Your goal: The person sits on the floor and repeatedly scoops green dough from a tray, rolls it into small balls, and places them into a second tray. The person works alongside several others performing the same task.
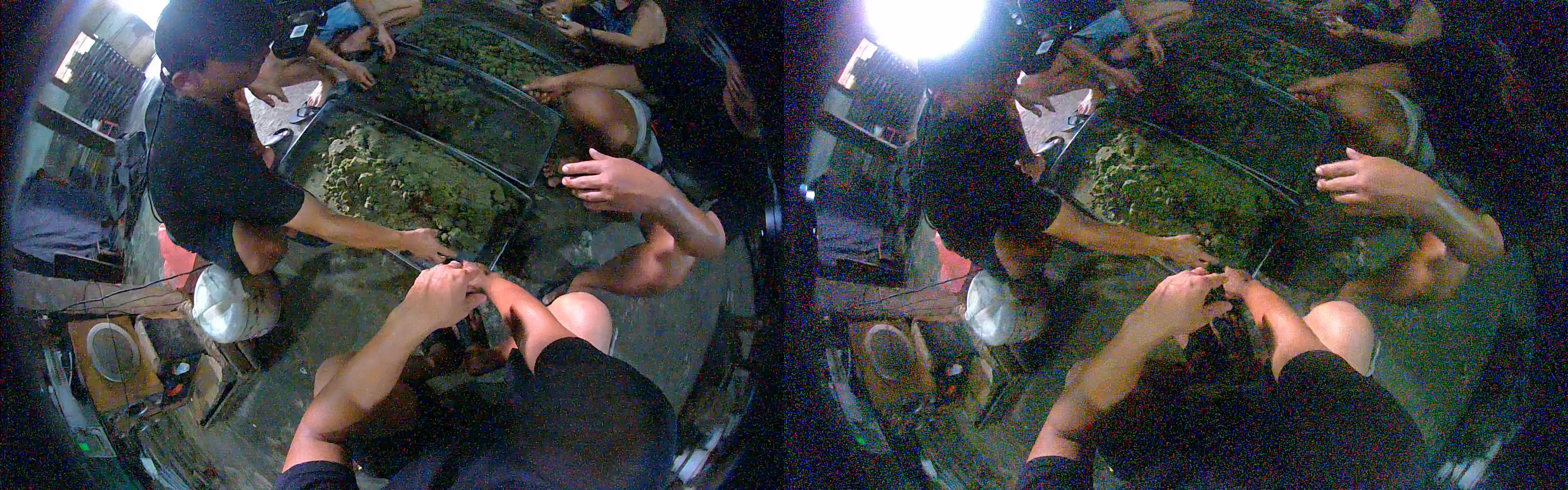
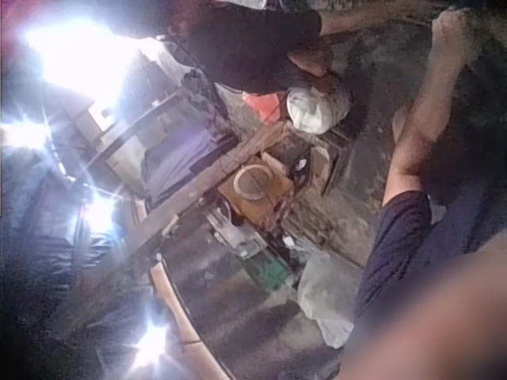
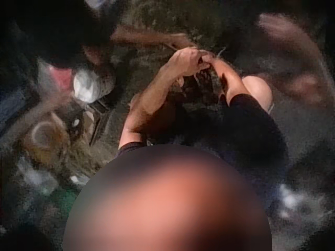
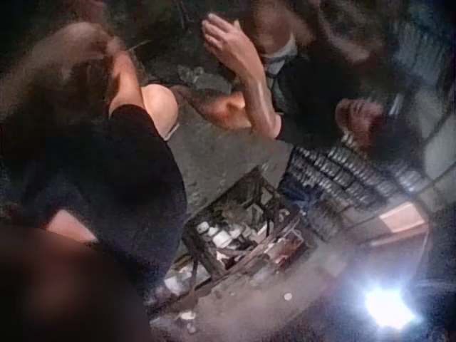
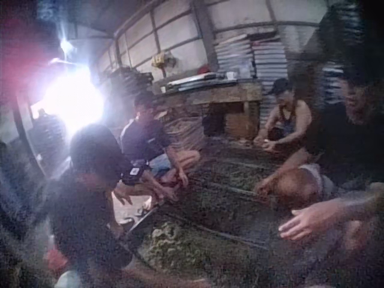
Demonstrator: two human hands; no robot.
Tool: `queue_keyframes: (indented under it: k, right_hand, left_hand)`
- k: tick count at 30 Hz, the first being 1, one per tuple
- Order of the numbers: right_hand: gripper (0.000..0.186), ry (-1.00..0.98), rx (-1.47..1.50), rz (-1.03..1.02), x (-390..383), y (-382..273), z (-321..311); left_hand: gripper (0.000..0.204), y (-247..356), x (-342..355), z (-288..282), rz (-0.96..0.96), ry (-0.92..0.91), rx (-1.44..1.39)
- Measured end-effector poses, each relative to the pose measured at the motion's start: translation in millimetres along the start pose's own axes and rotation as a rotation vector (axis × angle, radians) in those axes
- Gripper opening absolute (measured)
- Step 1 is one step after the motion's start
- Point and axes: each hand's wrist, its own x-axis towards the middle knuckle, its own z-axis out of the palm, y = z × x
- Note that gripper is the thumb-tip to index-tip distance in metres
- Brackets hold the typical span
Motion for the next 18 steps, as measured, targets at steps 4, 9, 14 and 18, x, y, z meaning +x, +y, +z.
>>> queue_keyframes:
  k: [4,9,14,18]
  right_hand:
    - [0.063,-0.013,0.033,0.011,-2,8,0]
    - [0.058,-0.042,0.079,0.036,-10,15,6]
    - [0.054,-0.063,0.122,0.051,-13,22,9]
    - [0.050,-0.076,0.152,0.056,-13,27,8]
  left_hand:
    - [0.051,2,-1,3,0.033,0.019,-0.005]
    - [0.051,1,-3,6,0.018,-0.002,0.042]
    - [0.051,9,2,-5,-0.001,-0.081,0.002]
    - [0.036,-3,5,20,0.127,0.230,0.041]
